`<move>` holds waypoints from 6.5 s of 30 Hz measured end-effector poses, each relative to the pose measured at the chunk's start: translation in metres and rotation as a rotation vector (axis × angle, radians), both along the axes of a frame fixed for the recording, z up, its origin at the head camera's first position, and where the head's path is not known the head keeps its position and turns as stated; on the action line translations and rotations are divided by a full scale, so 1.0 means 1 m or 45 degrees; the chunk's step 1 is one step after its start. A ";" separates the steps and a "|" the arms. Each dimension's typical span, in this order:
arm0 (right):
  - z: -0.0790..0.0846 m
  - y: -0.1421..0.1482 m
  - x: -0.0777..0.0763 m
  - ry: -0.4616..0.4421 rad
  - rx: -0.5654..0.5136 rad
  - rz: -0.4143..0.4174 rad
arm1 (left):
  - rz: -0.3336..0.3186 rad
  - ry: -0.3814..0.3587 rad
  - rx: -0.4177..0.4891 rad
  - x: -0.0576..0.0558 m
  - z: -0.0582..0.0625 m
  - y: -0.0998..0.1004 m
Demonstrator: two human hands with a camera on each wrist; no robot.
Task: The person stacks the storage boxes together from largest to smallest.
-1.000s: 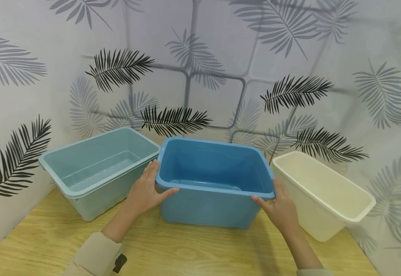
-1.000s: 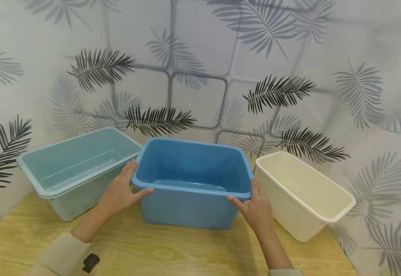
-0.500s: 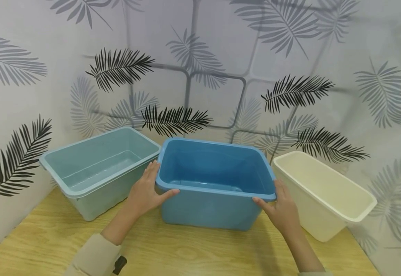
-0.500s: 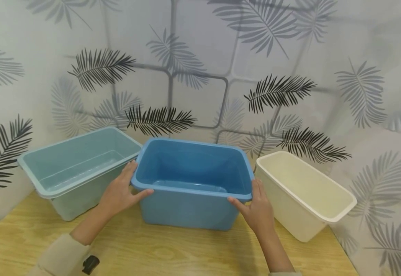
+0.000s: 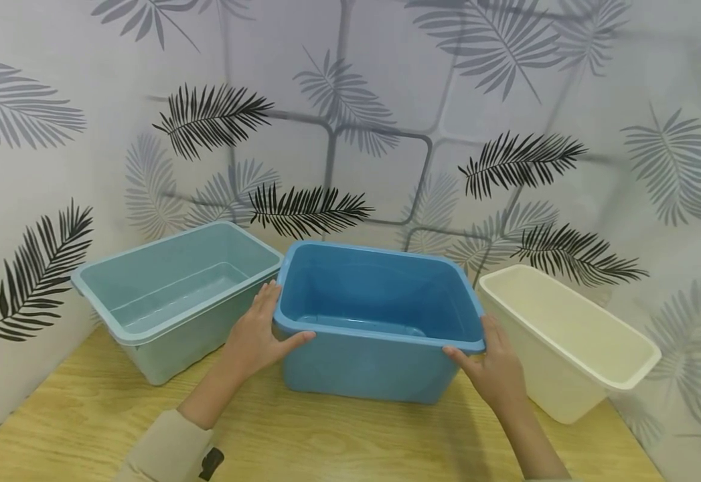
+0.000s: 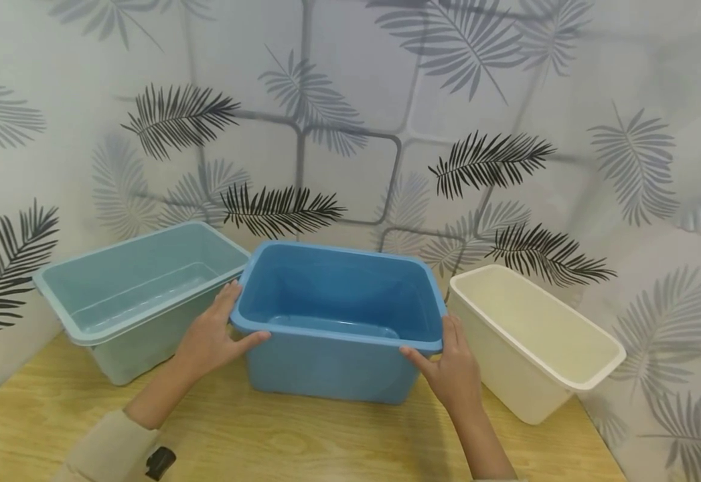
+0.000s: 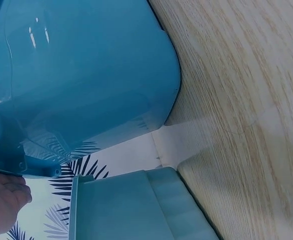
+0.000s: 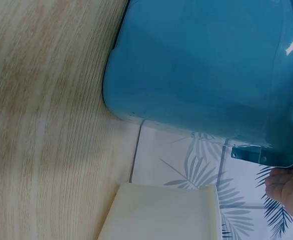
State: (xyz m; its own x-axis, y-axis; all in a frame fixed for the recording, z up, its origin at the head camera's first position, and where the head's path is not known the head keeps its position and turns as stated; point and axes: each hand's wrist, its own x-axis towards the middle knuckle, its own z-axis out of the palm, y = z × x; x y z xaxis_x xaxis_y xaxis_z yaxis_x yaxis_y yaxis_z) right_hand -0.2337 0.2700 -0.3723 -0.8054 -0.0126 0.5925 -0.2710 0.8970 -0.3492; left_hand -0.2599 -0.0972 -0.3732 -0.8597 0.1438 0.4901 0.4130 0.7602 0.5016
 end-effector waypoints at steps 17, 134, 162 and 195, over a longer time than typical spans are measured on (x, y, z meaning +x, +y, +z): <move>-0.002 0.001 0.000 0.037 -0.002 0.008 | 0.003 -0.002 -0.005 0.000 0.000 0.000; -0.005 -0.005 0.032 0.190 -0.020 -0.005 | -0.034 0.064 0.007 0.028 -0.002 -0.006; -0.004 -0.006 0.043 0.221 -0.026 0.010 | -0.011 0.089 -0.022 0.039 -0.002 -0.006; -0.003 -0.006 0.053 0.154 0.017 0.021 | -0.015 0.125 -0.007 0.047 -0.005 -0.006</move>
